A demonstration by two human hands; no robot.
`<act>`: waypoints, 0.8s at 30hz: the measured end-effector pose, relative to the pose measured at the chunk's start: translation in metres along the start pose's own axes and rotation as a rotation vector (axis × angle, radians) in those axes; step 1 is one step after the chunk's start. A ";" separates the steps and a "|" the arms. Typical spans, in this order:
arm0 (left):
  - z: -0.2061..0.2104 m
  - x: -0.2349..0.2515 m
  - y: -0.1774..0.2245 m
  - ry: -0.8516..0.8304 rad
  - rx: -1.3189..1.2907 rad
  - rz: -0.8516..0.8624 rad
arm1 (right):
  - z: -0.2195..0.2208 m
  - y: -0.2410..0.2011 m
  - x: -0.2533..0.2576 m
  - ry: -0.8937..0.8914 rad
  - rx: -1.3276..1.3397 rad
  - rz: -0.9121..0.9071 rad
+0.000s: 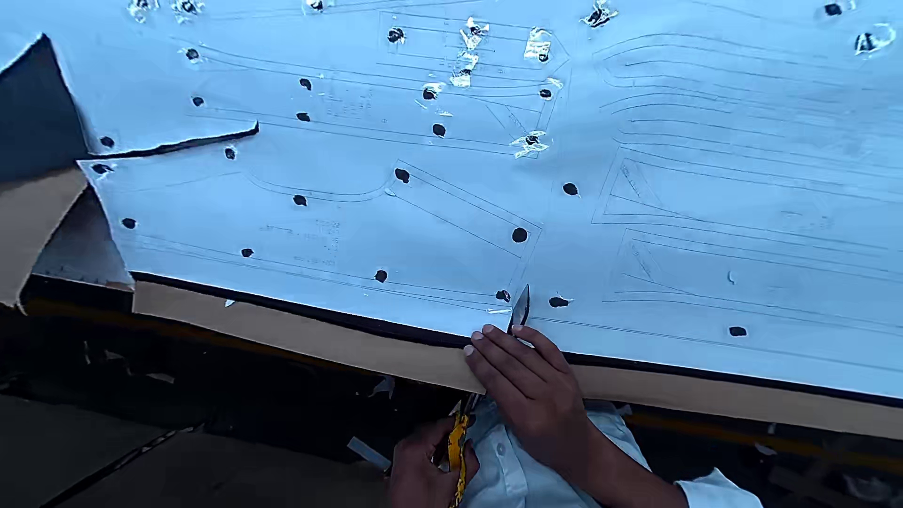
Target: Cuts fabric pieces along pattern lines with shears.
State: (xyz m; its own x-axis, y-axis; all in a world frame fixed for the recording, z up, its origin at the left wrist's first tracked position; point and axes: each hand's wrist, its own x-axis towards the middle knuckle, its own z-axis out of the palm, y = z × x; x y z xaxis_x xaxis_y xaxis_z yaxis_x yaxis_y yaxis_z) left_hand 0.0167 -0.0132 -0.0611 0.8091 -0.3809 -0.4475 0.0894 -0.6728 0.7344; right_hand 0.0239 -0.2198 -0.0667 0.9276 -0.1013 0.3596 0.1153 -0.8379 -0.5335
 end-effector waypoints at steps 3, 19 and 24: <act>-0.002 0.000 -0.001 -0.037 -0.043 -0.022 | 0.001 0.000 -0.001 0.004 -0.005 0.001; -0.003 0.015 -0.002 -0.128 -0.191 -0.107 | 0.003 0.004 -0.003 -0.033 -0.001 -0.001; -0.005 0.016 -0.004 -0.161 -0.204 -0.118 | 0.003 0.005 -0.004 -0.044 0.006 0.003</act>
State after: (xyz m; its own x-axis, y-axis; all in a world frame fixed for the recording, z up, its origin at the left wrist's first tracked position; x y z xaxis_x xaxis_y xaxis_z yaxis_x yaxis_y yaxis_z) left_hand 0.0325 -0.0135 -0.0685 0.6851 -0.4146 -0.5990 0.3057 -0.5827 0.7530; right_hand 0.0220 -0.2214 -0.0730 0.9426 -0.0798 0.3241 0.1147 -0.8344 -0.5391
